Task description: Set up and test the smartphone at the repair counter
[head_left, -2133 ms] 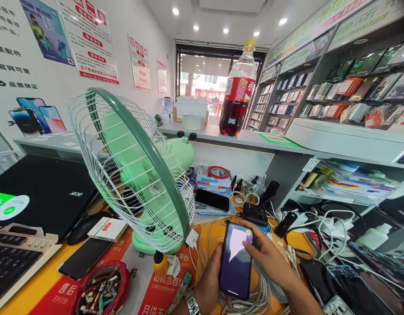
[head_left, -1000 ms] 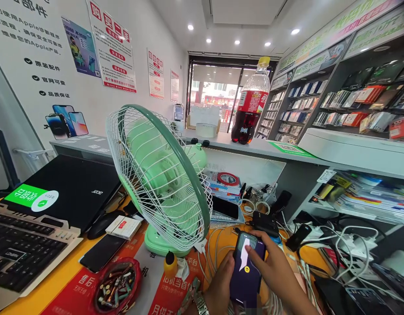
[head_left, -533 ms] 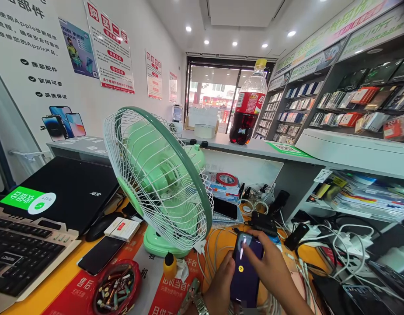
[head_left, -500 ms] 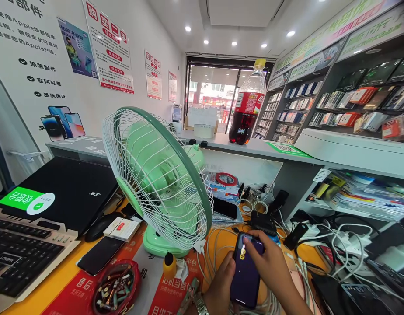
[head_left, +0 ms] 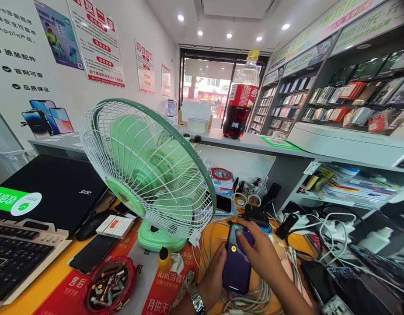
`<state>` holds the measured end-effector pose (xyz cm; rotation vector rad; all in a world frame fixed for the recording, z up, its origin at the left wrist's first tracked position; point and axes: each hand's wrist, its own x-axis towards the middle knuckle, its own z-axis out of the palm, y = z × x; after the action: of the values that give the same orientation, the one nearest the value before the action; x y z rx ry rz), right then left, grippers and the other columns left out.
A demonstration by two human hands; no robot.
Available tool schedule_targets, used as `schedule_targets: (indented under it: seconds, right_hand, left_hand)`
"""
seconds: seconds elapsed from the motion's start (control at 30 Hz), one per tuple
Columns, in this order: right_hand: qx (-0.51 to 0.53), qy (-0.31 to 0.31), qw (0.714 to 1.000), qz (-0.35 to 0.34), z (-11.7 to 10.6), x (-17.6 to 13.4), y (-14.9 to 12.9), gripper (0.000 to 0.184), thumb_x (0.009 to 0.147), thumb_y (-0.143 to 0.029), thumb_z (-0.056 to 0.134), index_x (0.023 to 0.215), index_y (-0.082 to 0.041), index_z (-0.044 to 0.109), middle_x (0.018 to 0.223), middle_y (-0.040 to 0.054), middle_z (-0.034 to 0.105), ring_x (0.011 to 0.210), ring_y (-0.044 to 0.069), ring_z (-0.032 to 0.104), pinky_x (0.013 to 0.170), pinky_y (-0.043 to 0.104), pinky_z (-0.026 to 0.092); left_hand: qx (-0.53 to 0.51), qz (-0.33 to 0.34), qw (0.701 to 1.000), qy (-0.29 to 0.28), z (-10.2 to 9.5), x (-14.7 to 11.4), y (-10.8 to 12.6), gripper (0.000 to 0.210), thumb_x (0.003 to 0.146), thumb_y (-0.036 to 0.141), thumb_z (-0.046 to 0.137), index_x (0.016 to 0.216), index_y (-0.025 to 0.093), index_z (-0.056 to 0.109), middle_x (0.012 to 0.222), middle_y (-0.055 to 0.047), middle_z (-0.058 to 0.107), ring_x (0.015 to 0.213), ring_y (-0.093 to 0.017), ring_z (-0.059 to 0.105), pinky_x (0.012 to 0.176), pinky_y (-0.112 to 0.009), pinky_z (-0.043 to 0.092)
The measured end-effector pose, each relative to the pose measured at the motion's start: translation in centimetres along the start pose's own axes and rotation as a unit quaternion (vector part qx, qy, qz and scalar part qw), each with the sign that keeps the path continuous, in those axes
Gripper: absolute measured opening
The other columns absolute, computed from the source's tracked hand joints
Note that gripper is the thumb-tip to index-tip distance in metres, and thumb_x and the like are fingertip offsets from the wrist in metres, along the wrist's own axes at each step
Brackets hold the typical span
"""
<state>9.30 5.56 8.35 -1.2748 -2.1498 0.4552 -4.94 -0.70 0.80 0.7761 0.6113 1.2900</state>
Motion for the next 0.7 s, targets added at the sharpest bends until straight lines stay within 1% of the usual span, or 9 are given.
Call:
schedule_targets:
  seconds: [0.1,0.17,0.23,0.27,0.33,0.43,0.53,0.6,0.7]
  right_hand:
    - [-0.018,0.005,1.000,-0.012,0.7,-0.5,0.0,0.042,0.089,-0.032,0.049,0.130,-0.024,0.047,0.127,0.0104,0.052,0.120,0.026,0.051,0.100,0.042,0.041]
    - [-0.042,-0.005,0.999,-0.012,1.4,-1.6,-0.1,0.069,0.080,-0.027,0.061,0.143,-0.028,0.032,0.148,0.0100,0.031,0.132,0.029,0.038,0.104,0.045,0.038]
    - [-0.060,-0.020,0.998,-0.002,2.1,-2.9,-0.2,0.093,0.070,-0.023,0.069,0.148,-0.031,0.018,0.157,0.0080,0.007,0.139,0.032,0.026,0.105,0.048,0.036]
    - [-0.064,-0.026,0.998,0.001,2.4,-3.5,-0.2,0.101,0.066,-0.021,0.071,0.149,-0.032,0.014,0.158,0.0075,-0.001,0.140,0.034,0.022,0.106,0.049,0.035]
    - [-0.067,-0.031,0.997,-0.004,2.7,-4.1,-0.1,0.107,0.064,-0.021,0.073,0.150,-0.032,0.011,0.158,0.0073,-0.007,0.141,0.035,0.018,0.106,0.051,0.034]
    - [-0.055,0.016,0.998,-0.017,2.5,-3.6,0.2,0.081,0.079,-0.027,0.061,0.148,-0.031,0.019,0.158,0.0073,0.005,0.141,0.032,0.021,0.107,0.051,0.033]
    - [-0.001,0.130,0.992,0.007,1.8,-2.2,0.9,0.049,0.092,-0.033,0.044,0.140,-0.025,0.036,0.148,0.0118,0.030,0.133,0.029,0.036,0.104,0.050,0.036]
    - [0.060,0.184,0.980,0.048,1.4,-1.5,1.5,0.043,0.093,-0.038,0.042,0.133,-0.022,0.044,0.137,0.0138,0.044,0.122,0.028,0.048,0.098,0.047,0.042]
    - [0.155,0.204,0.961,0.104,1.4,-1.6,2.5,0.041,0.091,-0.045,0.045,0.123,-0.021,0.053,0.125,0.0135,0.057,0.110,0.028,0.056,0.092,0.044,0.047]
  left_hand:
    - [-0.040,-0.009,0.999,0.029,-0.4,0.4,-0.5,0.066,0.083,0.061,0.050,0.135,0.020,0.051,0.134,-0.009,0.055,0.131,-0.028,0.039,0.107,-0.040,0.033]
    - [-0.080,-0.015,0.996,0.036,-0.6,0.8,-0.7,0.066,0.083,0.062,0.050,0.134,0.020,0.052,0.138,-0.009,0.052,0.133,-0.027,0.038,0.109,-0.040,0.030]
    - [-0.117,-0.017,0.993,0.030,-0.8,1.2,-0.7,0.065,0.084,0.061,0.050,0.134,0.020,0.052,0.139,-0.008,0.051,0.132,-0.027,0.040,0.110,-0.041,0.029]
    - [-0.129,-0.015,0.991,0.026,-0.8,1.3,-0.7,0.064,0.084,0.061,0.050,0.134,0.020,0.052,0.138,-0.008,0.052,0.130,-0.027,0.041,0.109,-0.041,0.030]
    - [-0.140,-0.017,0.990,0.023,-0.7,1.3,-0.6,0.062,0.085,0.059,0.050,0.132,0.020,0.054,0.136,-0.008,0.054,0.128,-0.027,0.045,0.107,-0.040,0.034]
    - [-0.124,-0.034,0.991,0.030,-0.3,1.0,-0.1,0.060,0.087,0.058,0.048,0.134,0.020,0.052,0.129,-0.008,0.059,0.121,-0.027,0.051,0.099,-0.038,0.042]
    - [-0.102,-0.029,0.994,0.030,0.0,0.7,0.4,0.060,0.088,0.056,0.046,0.137,0.021,0.048,0.125,-0.008,0.062,0.116,-0.027,0.055,0.093,-0.037,0.046]
    - [-0.107,-0.024,0.994,0.023,0.2,0.7,0.6,0.061,0.088,0.057,0.047,0.137,0.021,0.049,0.123,-0.008,0.063,0.113,-0.026,0.057,0.090,-0.035,0.048]
    - [-0.134,-0.032,0.990,0.022,0.3,0.9,1.0,0.064,0.085,0.059,0.049,0.137,0.021,0.049,0.121,-0.009,0.065,0.107,-0.026,0.060,0.082,-0.035,0.052]
